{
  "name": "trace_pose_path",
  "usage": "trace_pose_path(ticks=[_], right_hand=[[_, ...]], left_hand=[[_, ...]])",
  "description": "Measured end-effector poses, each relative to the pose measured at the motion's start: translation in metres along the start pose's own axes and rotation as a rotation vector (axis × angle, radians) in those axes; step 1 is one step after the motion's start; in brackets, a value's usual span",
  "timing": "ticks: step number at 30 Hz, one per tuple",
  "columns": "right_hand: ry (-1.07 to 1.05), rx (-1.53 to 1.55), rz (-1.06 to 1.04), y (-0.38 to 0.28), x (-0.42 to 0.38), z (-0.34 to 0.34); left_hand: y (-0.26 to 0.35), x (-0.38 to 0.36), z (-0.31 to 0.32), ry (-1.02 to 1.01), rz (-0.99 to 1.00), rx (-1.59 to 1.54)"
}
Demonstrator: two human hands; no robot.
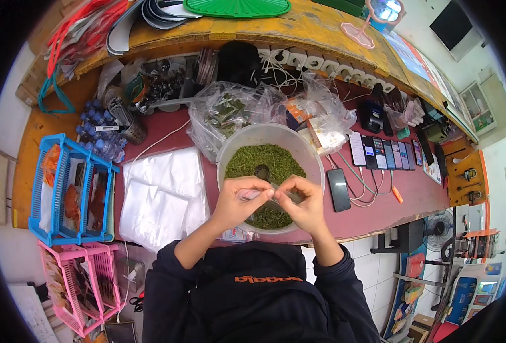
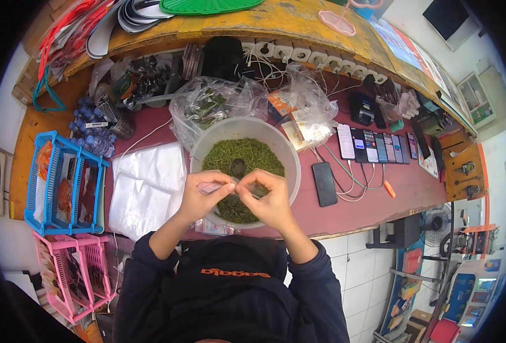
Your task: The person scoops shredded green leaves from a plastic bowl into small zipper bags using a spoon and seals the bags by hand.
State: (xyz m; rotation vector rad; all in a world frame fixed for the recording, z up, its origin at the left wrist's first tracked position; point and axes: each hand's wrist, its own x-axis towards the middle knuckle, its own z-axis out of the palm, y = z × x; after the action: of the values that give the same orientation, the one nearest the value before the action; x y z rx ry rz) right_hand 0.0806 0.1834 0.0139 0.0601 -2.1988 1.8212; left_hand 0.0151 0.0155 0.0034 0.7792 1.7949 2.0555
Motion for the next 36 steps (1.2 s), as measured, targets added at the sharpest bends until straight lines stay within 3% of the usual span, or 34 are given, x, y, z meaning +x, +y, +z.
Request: trace_pose_path(ticks=[3,7,11,14,16,19,21,22,27,31,32,33,35,36], right_hand=[[0.004,-0.182,-0.074,-0.012,-0.001,0.003],[0.024,-0.194,-0.038,-0.023,-0.011,-0.012],[0.154,-0.071,0.044,-0.017,-0.016,-0.030],[0.220,-0.032,0.081,-0.015,-0.013,-0.028],[0.152,-0.162,0.094,-0.011,-0.011,-0.025],[0.129,-0.410,0.066,-0.007,0.000,-0.009],[0.269,-0.531,-0.214,-0.013,0.011,0.007],[0.213,-0.525,-0.198,-0.006,0.009,0.005],[0.161,-0.609,-0.315,0.000,0.005,0.003],[0.319,-0.739,-0.233,-0.008,0.006,-0.017],[0.295,-0.638,-0.172,-0.011,0.005,-0.023],[0.271,-0.538,-0.112,-0.013,0.004,-0.027],[0.196,-0.378,-0.036,-0.010,-0.002,-0.018],[0.102,-0.186,0.019,-0.008,-0.006,-0.013]], left_hand=[[0.006,-0.002,-0.007,0.018,0.076,0.173],[0.015,0.005,-0.020,0.092,0.052,0.160],[0.018,0.062,-0.059,0.443,0.168,0.187],[0.008,0.103,-0.080,0.362,0.257,0.239],[0.009,0.114,-0.075,0.324,0.296,0.553],[-0.018,0.083,-0.039,0.071,0.142,0.428],[-0.007,0.049,-0.012,-0.266,-0.264,0.076],[-0.007,0.037,-0.002,-0.353,-0.359,-0.026],[-0.010,0.019,0.002,-0.286,-0.294,-0.112],[-0.004,0.018,-0.014,-0.110,-0.138,-0.082],[-0.014,0.021,-0.017,0.023,0.155,0.046],[-0.009,0.020,-0.016,0.019,0.156,0.045],[0.005,0.010,-0.013,-0.090,0.174,0.431],[0.024,0.009,0.004,-0.080,0.135,0.361]])
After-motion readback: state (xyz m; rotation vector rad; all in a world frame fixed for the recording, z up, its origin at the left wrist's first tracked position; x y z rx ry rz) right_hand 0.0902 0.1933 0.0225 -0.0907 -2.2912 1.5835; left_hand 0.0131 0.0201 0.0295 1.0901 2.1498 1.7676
